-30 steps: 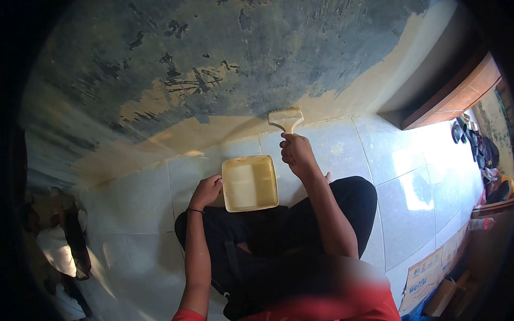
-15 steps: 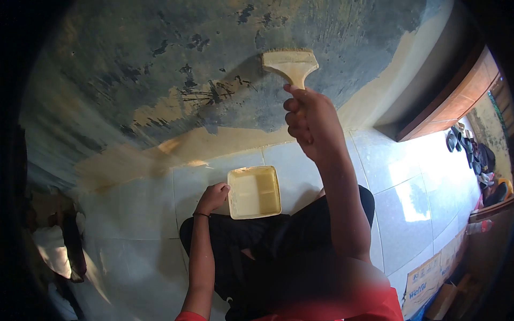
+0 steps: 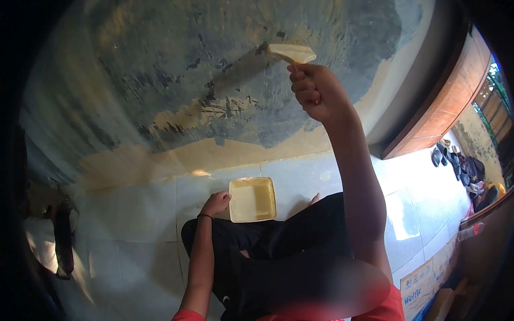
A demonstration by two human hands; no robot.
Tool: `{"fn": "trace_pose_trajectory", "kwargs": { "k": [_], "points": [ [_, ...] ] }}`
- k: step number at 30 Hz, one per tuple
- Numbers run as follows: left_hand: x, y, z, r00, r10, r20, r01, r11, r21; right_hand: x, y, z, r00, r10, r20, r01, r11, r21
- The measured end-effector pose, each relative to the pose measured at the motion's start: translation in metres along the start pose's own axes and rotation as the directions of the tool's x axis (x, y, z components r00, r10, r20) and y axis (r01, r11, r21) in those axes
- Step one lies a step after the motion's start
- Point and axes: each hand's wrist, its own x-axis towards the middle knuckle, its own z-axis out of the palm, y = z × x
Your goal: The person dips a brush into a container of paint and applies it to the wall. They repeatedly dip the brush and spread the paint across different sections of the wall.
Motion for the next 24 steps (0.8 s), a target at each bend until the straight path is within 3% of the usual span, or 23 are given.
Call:
{"fn": "trace_pose_trajectory", "kwargs": {
  "k": [4, 6, 10, 13, 16, 20, 24],
  "points": [
    [-0.009, -0.005, 0.003, 0.999, 0.045, -0.014, -0.045, 0.999, 0.001, -0.002, -0.012, -0.007, 0.999, 0.034, 0.033, -0.035, 0.999, 0.004],
    [-0.017, -0.004, 0.001, 0.994, -0.084, 0.074, 0.085, 0.996, -0.015, -0.004, -0.016, -0.009, 0.993, 0.098, 0.07, -0.096, 0.995, -0.032],
    [-0.037, 0.004, -0.008, 0.973, -0.186, 0.135, 0.191, 0.981, -0.025, -0.013, -0.022, -0.019, 0.987, 0.134, 0.087, -0.129, 0.99, -0.064],
    [-0.051, 0.007, -0.004, 0.99, -0.143, -0.005, 0.142, 0.979, 0.146, -0.017, -0.024, -0.03, 0.984, 0.173, 0.048, -0.17, 0.984, -0.05],
    [-0.068, 0.017, -0.004, 0.992, -0.081, -0.098, 0.105, 0.953, 0.283, -0.028, -0.03, -0.031, 0.991, 0.134, -0.001, -0.134, 0.991, -0.029],
    [-0.089, 0.032, -0.004, 0.989, -0.119, -0.094, 0.143, 0.932, 0.333, -0.041, -0.041, -0.021, 0.997, 0.069, -0.034, -0.07, 0.997, -0.039],
    [-0.096, 0.032, -0.001, 0.988, -0.039, -0.149, 0.096, 0.912, 0.398, -0.043, -0.046, -0.006, 0.997, -0.07, -0.023, 0.066, 0.987, -0.147]
  ]
}}
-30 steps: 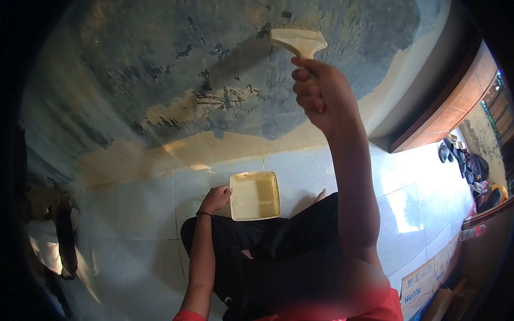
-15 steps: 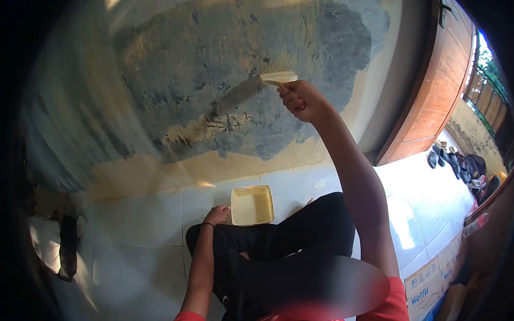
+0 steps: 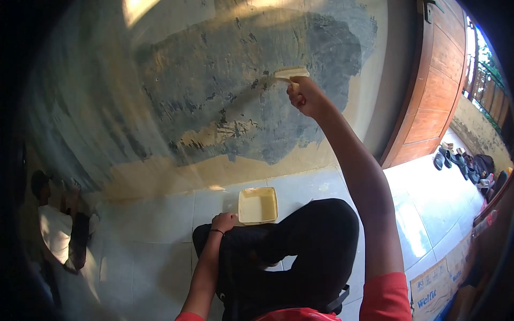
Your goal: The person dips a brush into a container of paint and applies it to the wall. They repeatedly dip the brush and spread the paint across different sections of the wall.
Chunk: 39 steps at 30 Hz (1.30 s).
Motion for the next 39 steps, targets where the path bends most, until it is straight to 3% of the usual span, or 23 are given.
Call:
{"fn": "trace_pose_trajectory", "kwargs": {
  "k": [5, 7, 14, 16, 20, 22, 32, 34, 39],
  "points": [
    [-0.001, 0.002, 0.0, 1.0, -0.003, 0.014, 0.002, 1.0, 0.03, -0.001, 0.007, 0.024, 0.992, -0.118, -0.046, 0.111, 0.984, -0.139],
    [0.004, 0.004, 0.003, 1.0, -0.014, 0.019, 0.013, 0.999, 0.046, -0.01, 0.009, 0.04, 0.963, -0.232, -0.136, 0.171, 0.919, -0.356],
    [0.013, 0.008, -0.001, 0.991, -0.125, 0.05, 0.127, 0.991, -0.052, 0.0, 0.02, 0.044, 0.93, -0.364, -0.054, 0.322, 0.875, -0.361],
    [0.018, 0.001, 0.004, 0.986, -0.155, 0.059, 0.159, 0.984, -0.077, 0.005, 0.02, 0.045, 0.876, -0.482, -0.013, 0.431, 0.794, -0.429],
    [0.028, 0.003, 0.007, 0.978, -0.184, 0.095, 0.194, 0.975, -0.112, 0.03, 0.011, 0.052, 0.839, -0.545, 0.014, 0.466, 0.703, -0.538],
    [0.028, 0.006, 0.007, 0.976, -0.191, 0.107, 0.203, 0.973, -0.114, 0.046, 0.011, 0.055, 0.775, -0.631, 0.038, 0.502, 0.578, -0.644],
    [0.033, 0.007, 0.004, 0.967, -0.23, 0.107, 0.245, 0.956, -0.16, 0.099, 0.023, 0.05, 0.731, -0.682, -0.005, 0.57, 0.615, -0.546],
    [0.037, 0.005, 0.008, 0.97, -0.22, 0.103, 0.235, 0.956, -0.173, 0.102, 0.029, 0.048, 0.802, -0.597, -0.028, 0.555, 0.762, -0.335],
    [0.052, 0.004, 0.016, 0.971, -0.225, 0.085, 0.239, 0.945, -0.222, 0.1, 0.036, 0.035, 0.871, -0.49, 0.044, 0.479, 0.823, -0.305]
  ]
}}
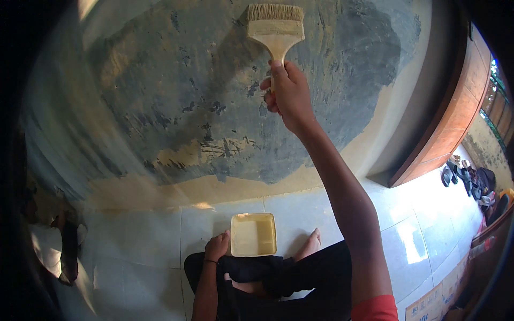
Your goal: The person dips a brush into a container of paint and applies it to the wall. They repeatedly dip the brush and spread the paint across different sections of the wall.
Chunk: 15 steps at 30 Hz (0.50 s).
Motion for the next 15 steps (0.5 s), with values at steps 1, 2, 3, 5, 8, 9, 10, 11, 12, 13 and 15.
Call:
{"fn": "trace_pose_trajectory", "kwargs": {
  "k": [1, 2, 3, 5, 8, 9, 10, 11, 12, 13, 15],
  "points": [
    [0.002, 0.001, 0.0, 1.0, 0.001, 0.001, -0.001, 1.0, -0.002, -0.003, 0.002, -0.002, 0.999, 0.04, 0.014, -0.04, 0.999, 0.025],
    [0.001, 0.004, -0.002, 1.0, 0.007, -0.014, -0.008, 0.999, -0.032, -0.006, 0.006, -0.005, 0.999, 0.041, 0.016, -0.041, 0.999, 0.024],
    [0.001, 0.006, -0.004, 1.0, 0.013, -0.028, -0.014, 0.998, -0.061, -0.008, 0.011, -0.01, 0.998, 0.062, 0.024, -0.062, 0.998, 0.015],
    [0.001, 0.01, -0.006, 1.0, 0.01, -0.016, -0.011, 0.998, -0.058, -0.015, 0.021, -0.019, 0.995, 0.093, 0.033, -0.093, 0.996, 0.004],
    [-0.002, 0.018, -0.013, 1.0, 0.003, 0.022, -0.002, 0.999, -0.054, -0.028, 0.04, -0.032, 0.988, 0.151, 0.025, -0.151, 0.988, -0.01],
    [-0.003, 0.02, -0.015, 0.999, 0.004, 0.038, -0.002, 0.999, -0.053, -0.033, 0.046, -0.037, 0.984, 0.174, 0.023, -0.174, 0.985, -0.011],
    [-0.004, 0.02, -0.016, 0.999, 0.005, 0.049, -0.003, 0.999, -0.047, -0.037, 0.051, -0.042, 0.981, 0.194, 0.02, -0.194, 0.981, -0.015],
    [-0.005, 0.021, -0.016, 0.999, 0.007, 0.036, -0.006, 0.999, -0.04, -0.042, 0.055, -0.047, 0.98, 0.2, 0.011, -0.2, 0.98, -0.015],
    [-0.003, 0.022, -0.016, 1.0, 0.011, 0.02, -0.01, 0.999, -0.035, -0.047, 0.059, -0.051, 0.975, 0.221, 0.003, -0.221, 0.975, -0.035],
    [0.0, 0.023, -0.017, 1.0, 0.016, 0.025, -0.015, 0.999, -0.033, -0.051, 0.063, -0.055, 0.971, 0.24, -0.004, -0.24, 0.969, -0.056],
    [0.004, 0.028, -0.019, 1.0, 0.006, -0.007, -0.006, 1.0, -0.025, -0.061, 0.074, -0.066, 0.965, 0.261, -0.01, -0.261, 0.964, -0.054]
  ]
}}
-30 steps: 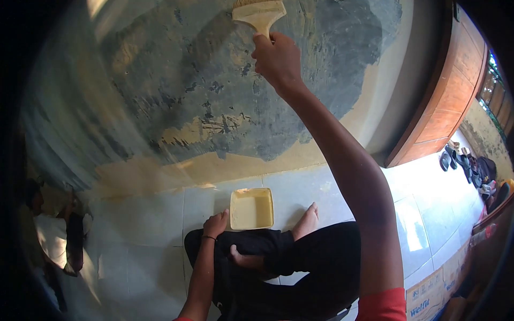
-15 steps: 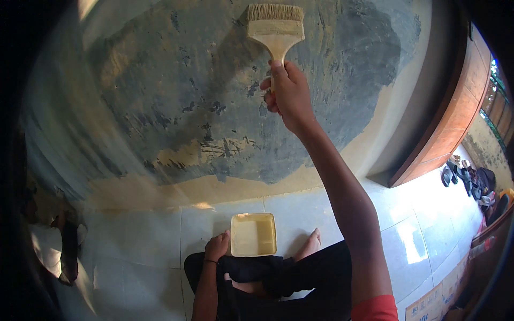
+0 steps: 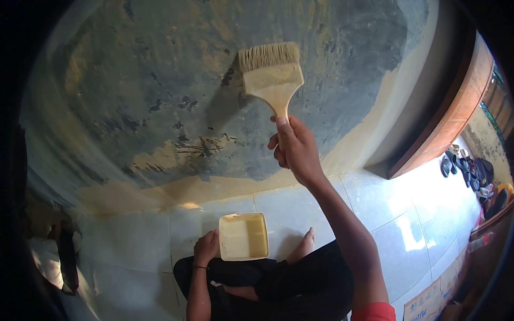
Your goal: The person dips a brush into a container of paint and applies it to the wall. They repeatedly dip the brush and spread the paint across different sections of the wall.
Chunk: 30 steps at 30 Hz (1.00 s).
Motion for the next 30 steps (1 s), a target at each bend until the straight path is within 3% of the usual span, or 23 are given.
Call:
{"fn": "trace_pose_trajectory", "kwargs": {
  "k": [4, 8, 13, 18, 21, 24, 28, 30],
  "points": [
    [0.013, 0.011, -0.003, 0.999, -0.001, -0.036, 0.001, 1.0, 0.013, -0.014, 0.025, -0.014, 0.992, 0.129, -0.013, -0.129, 0.992, 0.014],
    [0.022, 0.013, 0.008, 0.992, 0.016, -0.124, -0.029, 0.994, -0.103, -0.033, 0.066, -0.029, 0.976, 0.219, -0.018, -0.218, 0.975, 0.03],
    [0.024, 0.001, 0.02, 0.98, 0.055, -0.191, -0.093, 0.976, -0.198, -0.062, 0.126, -0.037, 0.882, 0.463, -0.093, -0.456, 0.886, 0.085],
    [0.025, 0.002, 0.02, 0.978, 0.061, -0.199, -0.104, 0.972, -0.209, -0.08, 0.182, -0.028, 0.823, 0.546, -0.159, -0.539, 0.838, 0.09],
    [0.025, -0.001, 0.022, 0.974, 0.082, -0.211, -0.131, 0.964, -0.232, -0.09, 0.214, -0.022, 0.689, 0.687, -0.233, -0.68, 0.723, 0.122],
    [0.023, -0.004, 0.024, 0.966, 0.12, -0.228, -0.18, 0.948, -0.261, -0.096, 0.236, -0.03, 0.63, 0.737, -0.244, -0.736, 0.667, 0.117],
    [0.023, -0.003, 0.024, 0.967, 0.122, -0.224, -0.182, 0.946, -0.268, -0.101, 0.251, -0.036, 0.621, 0.742, -0.254, -0.754, 0.654, 0.066],
    [0.023, -0.005, 0.025, 0.968, 0.122, -0.221, -0.18, 0.948, -0.264, -0.1, 0.259, -0.038, 0.537, 0.808, -0.242, -0.81, 0.574, 0.12]
  ]
}}
